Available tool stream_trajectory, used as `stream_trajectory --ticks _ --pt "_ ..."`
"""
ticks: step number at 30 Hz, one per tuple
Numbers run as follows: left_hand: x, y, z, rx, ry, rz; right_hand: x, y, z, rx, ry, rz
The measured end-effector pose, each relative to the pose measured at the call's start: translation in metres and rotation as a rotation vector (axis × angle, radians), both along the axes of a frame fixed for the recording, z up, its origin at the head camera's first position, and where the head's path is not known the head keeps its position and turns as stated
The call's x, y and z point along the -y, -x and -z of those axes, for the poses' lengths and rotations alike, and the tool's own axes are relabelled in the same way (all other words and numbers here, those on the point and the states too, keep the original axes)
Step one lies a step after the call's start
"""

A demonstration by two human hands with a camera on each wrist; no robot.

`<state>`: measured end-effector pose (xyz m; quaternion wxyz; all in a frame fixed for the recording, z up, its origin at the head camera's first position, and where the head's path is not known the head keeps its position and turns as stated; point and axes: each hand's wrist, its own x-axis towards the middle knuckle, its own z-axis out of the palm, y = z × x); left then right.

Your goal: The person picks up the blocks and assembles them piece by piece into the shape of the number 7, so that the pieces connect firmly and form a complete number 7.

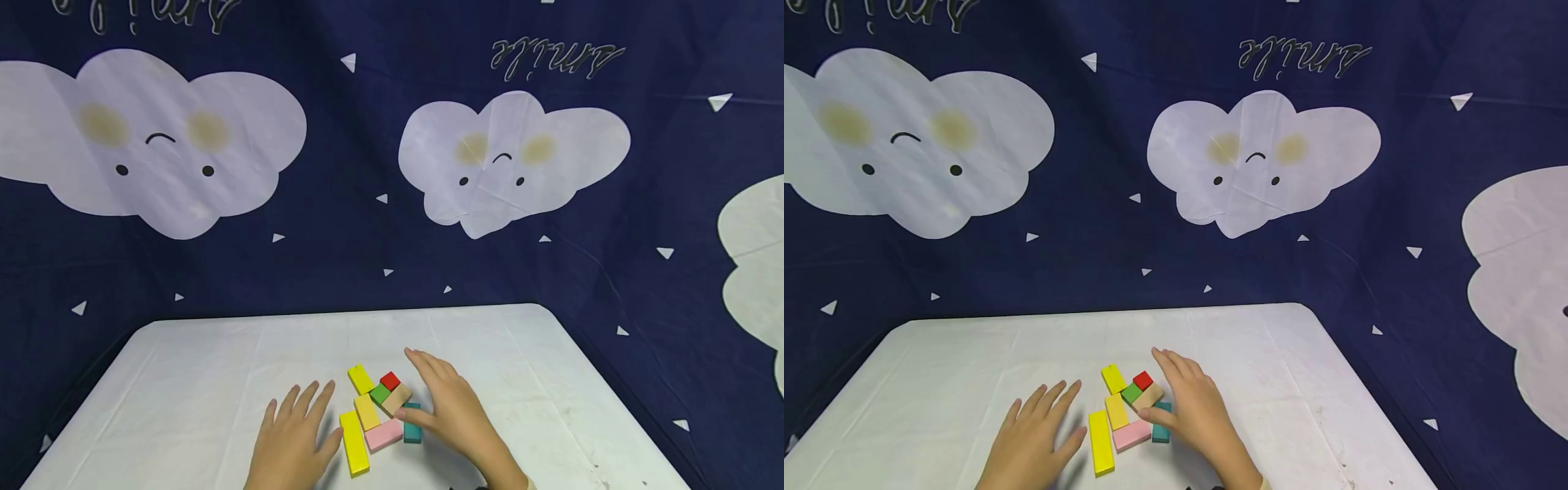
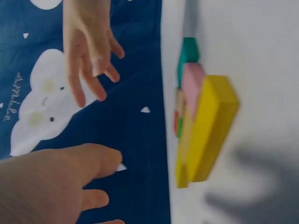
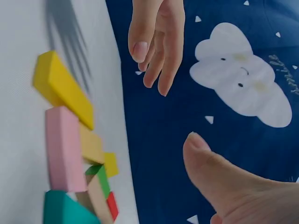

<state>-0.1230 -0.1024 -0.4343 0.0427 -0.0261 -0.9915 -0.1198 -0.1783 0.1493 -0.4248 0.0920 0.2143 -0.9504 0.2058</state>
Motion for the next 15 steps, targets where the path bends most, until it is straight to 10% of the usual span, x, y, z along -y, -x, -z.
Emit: stream_trajectory --ticks 15 --pt "-0.005 0.005 0.045 0.144 -0.115 0.129 -0.021 0.004 0.048 0.237 0.054 -0.095"
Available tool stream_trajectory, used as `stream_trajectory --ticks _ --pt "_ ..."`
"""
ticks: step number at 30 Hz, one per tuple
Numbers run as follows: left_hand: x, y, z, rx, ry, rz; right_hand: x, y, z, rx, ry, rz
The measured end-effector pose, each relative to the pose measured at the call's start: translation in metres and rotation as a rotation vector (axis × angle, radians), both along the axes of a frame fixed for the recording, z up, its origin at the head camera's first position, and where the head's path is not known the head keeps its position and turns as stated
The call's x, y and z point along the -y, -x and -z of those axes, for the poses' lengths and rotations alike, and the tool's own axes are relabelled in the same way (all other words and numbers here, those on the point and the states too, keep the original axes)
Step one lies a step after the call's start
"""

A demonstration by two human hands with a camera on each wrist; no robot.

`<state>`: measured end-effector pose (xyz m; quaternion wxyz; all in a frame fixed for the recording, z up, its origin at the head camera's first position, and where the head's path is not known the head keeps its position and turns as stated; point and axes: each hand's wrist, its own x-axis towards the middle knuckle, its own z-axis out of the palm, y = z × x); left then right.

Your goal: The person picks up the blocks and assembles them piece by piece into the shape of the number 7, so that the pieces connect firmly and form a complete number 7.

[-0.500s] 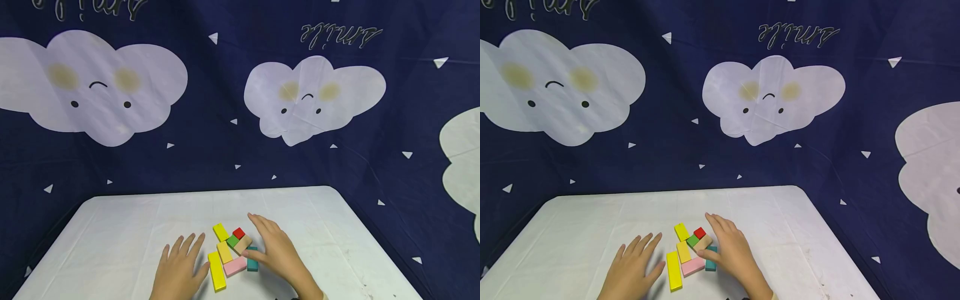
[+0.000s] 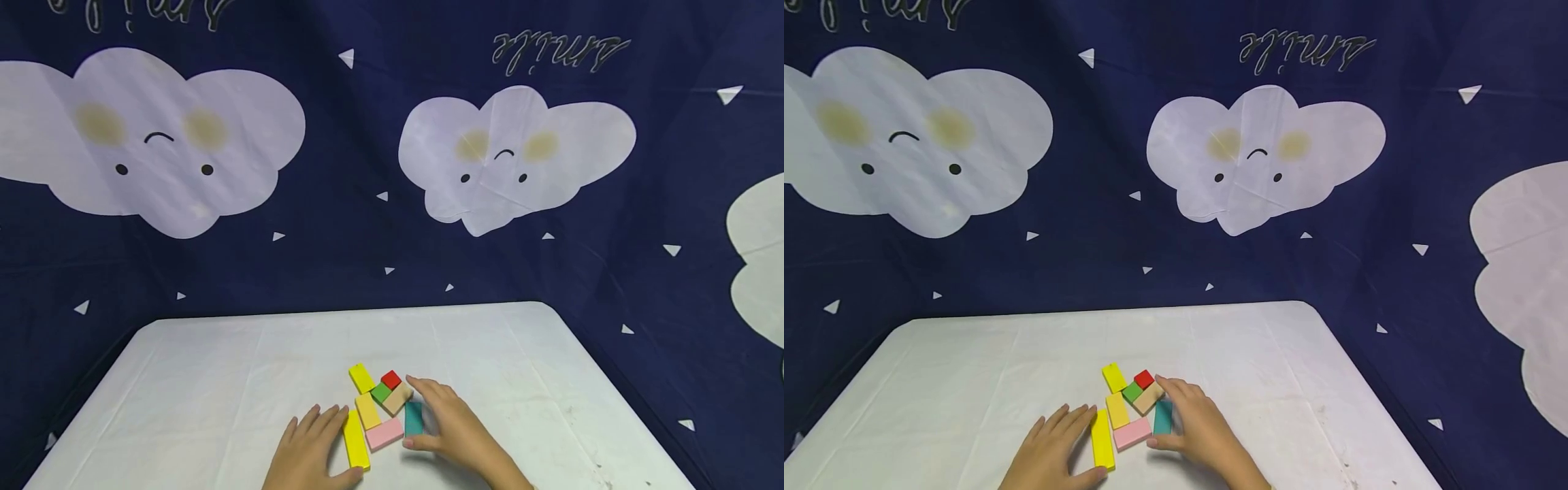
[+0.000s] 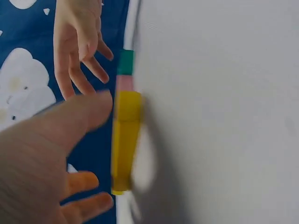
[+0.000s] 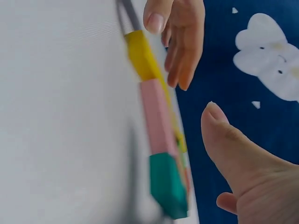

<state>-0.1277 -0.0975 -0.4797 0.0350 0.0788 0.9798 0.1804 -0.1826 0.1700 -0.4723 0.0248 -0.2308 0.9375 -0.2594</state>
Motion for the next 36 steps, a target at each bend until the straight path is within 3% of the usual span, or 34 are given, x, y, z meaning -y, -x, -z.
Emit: stream_trajectory --ticks 3,6,18,25,36 --pt "0.001 0.001 0.007 0.042 -0.046 0.018 -0.003 -0.002 0.008 0.01 0.002 -0.017" --pt "0.001 0.002 0.011 0.065 -0.087 -0.001 -0.005 -0.002 0.014 -0.006 0.003 -0.031" --pt "0.005 0.005 0.031 0.031 -0.164 -0.057 -0.011 0.001 0.03 -0.033 0.01 -0.019" --pt "0.007 0.003 0.034 -0.02 -0.176 -0.051 -0.012 0.001 0.033 -0.021 0.024 0.013" --pt "0.006 0.003 0.035 -0.022 -0.18 -0.064 -0.013 -0.001 0.034 -0.076 0.014 0.072"
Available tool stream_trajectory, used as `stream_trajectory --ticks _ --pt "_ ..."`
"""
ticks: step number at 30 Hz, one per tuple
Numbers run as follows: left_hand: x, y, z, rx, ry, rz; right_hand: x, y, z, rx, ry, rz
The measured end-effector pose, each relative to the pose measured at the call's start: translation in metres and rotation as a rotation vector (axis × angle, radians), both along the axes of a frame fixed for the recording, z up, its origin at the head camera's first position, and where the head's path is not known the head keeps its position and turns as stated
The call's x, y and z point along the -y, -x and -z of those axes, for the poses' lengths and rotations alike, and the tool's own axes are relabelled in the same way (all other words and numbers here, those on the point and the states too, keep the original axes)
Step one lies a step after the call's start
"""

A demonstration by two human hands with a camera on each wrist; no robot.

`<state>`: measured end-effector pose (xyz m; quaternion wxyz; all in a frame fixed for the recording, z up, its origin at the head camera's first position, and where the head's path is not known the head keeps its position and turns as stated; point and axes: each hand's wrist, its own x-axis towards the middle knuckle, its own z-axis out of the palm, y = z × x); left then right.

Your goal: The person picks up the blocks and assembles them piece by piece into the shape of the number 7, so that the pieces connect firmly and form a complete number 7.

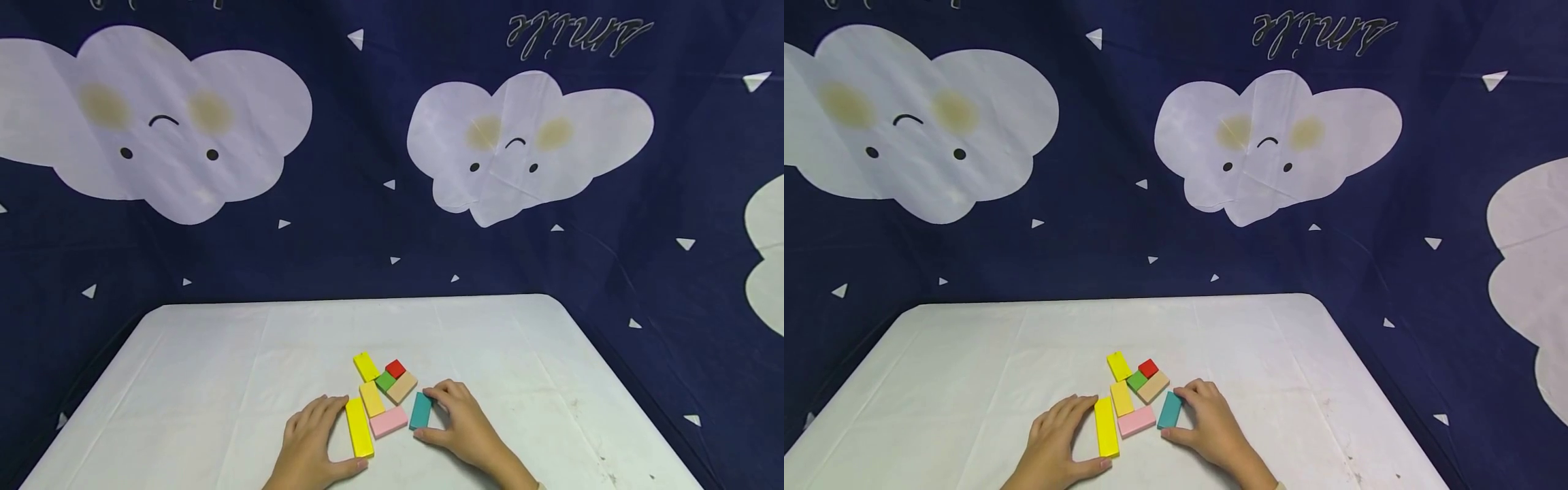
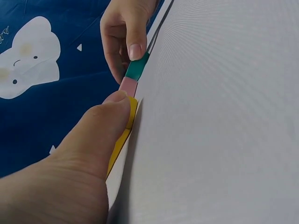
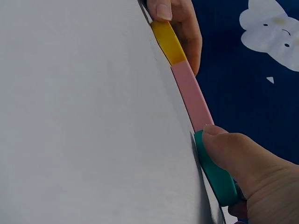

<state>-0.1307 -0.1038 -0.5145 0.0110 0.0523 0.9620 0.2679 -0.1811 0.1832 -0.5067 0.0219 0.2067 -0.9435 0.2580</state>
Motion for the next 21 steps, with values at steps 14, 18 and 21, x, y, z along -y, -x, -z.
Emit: stream_trajectory --ticks 14,18,21 --pt "0.001 0.0 0.002 -0.011 -0.014 -0.027 -0.004 -0.02 0.003 -0.029 -0.03 0.045" --pt "0.001 0.001 0.003 -0.007 -0.015 -0.027 -0.004 -0.026 0.004 -0.045 -0.027 0.046" --pt "0.0 0.001 0.003 -0.004 -0.017 -0.026 -0.004 -0.029 0.004 -0.054 -0.04 0.048"
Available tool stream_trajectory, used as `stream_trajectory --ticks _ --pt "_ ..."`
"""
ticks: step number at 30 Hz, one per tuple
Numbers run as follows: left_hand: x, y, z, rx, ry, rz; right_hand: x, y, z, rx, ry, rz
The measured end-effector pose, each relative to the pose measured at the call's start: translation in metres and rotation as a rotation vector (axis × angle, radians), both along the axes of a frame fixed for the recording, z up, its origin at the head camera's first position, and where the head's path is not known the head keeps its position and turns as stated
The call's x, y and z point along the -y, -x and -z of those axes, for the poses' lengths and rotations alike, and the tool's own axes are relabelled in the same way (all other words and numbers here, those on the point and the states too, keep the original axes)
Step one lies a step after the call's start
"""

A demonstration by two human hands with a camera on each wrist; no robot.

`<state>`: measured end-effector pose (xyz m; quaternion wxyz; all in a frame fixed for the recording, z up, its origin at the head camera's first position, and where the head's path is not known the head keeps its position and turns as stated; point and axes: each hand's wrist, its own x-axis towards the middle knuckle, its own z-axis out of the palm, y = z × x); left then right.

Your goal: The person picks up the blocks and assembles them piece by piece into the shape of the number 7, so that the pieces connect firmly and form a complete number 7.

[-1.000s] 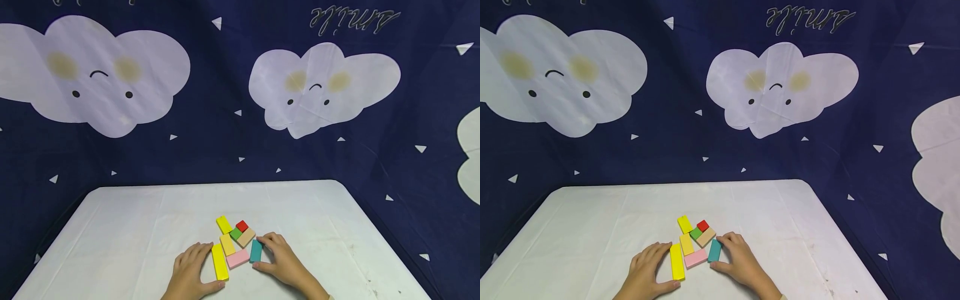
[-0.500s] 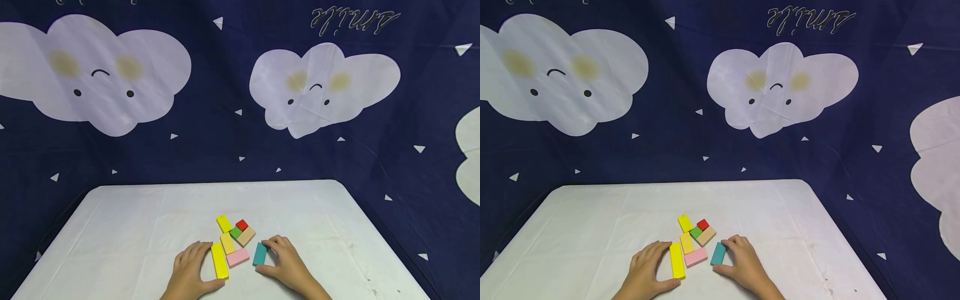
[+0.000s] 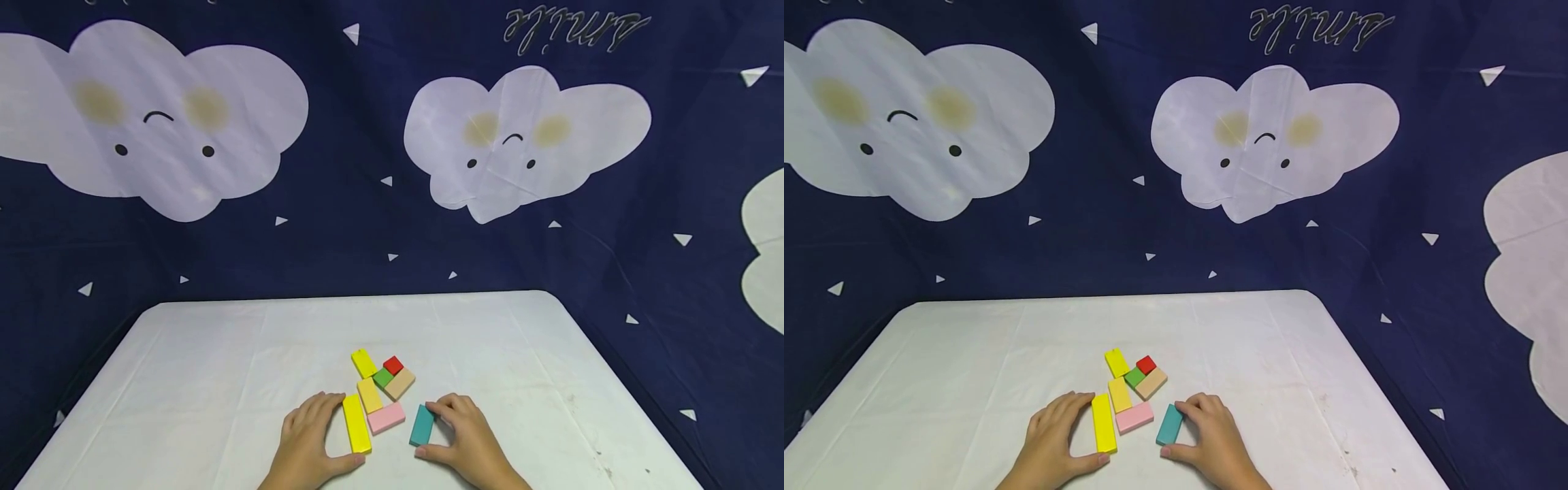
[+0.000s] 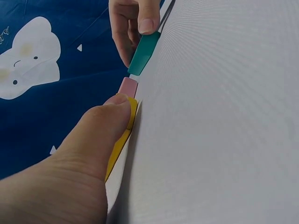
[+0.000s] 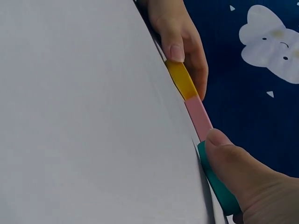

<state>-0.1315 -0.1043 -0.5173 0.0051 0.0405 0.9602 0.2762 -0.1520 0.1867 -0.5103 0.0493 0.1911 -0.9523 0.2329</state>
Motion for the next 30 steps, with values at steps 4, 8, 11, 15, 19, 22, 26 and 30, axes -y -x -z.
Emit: stream_trajectory --ticks 4,8,11,15,19,22,26,30 --pt "0.0 0.0 0.0 -0.001 0.007 -0.001 0.001 -0.004 0.0 0.001 -0.004 0.006" --pt "-0.002 -0.001 -0.001 -0.001 0.012 -0.004 0.002 -0.007 0.0 0.01 -0.002 0.016" --pt "-0.002 -0.002 -0.002 -0.008 0.01 0.0 0.003 -0.009 0.0 0.018 -0.001 0.012" --pt "-0.001 -0.002 -0.002 -0.031 0.012 0.007 0.004 -0.012 0.001 0.025 0.009 -0.003" --pt "0.0 -0.002 -0.003 -0.042 0.01 0.005 0.005 -0.016 0.001 0.021 0.022 -0.013" --pt "-0.001 -0.002 -0.005 -0.04 0.007 0.012 0.006 -0.018 0.001 0.025 0.025 -0.019" --pt "-0.001 -0.002 -0.008 -0.048 -0.009 0.025 0.005 -0.018 0.001 0.033 0.019 -0.029" --pt "-0.003 0.0 -0.01 -0.056 -0.037 0.031 0.005 -0.019 0.002 0.029 0.024 -0.037"
